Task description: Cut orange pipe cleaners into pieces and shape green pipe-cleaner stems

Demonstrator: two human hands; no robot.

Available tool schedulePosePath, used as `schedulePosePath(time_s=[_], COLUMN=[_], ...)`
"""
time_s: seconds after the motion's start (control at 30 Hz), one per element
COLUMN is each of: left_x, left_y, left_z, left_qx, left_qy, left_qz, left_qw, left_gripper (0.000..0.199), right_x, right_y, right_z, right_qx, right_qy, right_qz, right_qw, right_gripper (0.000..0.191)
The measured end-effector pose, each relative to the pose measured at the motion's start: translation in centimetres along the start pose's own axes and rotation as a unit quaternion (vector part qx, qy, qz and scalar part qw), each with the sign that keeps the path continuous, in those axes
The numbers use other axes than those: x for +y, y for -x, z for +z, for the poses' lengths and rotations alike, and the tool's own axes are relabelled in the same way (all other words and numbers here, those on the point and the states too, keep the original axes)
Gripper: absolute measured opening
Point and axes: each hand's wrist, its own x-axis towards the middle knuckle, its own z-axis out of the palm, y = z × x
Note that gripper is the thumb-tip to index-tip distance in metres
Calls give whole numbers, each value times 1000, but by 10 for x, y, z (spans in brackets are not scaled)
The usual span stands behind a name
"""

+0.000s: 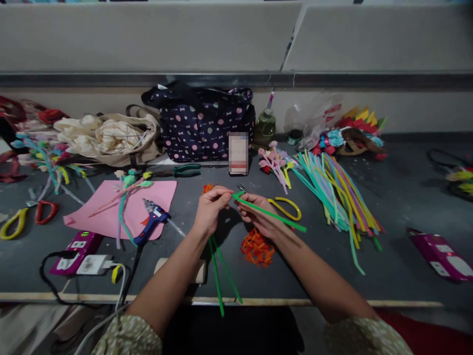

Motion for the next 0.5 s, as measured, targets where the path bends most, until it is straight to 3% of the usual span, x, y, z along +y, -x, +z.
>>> schedulePosePath(time_s=[0.2, 0.5], left_x=[2, 3], left_y=[4, 7], left_z=[3, 7], left_qx=[10, -8], left_qy=[-109, -166], left_qz=[100, 143], left_qw=[989, 976], left_gripper=[7, 6], right_x=[4, 4], right_y=[7, 4], right_z=[11, 11], right_qx=[75, 82], right_qy=[28, -39], right_qz=[-103, -58], right_qw=[991, 994], right_gripper=[24, 23])
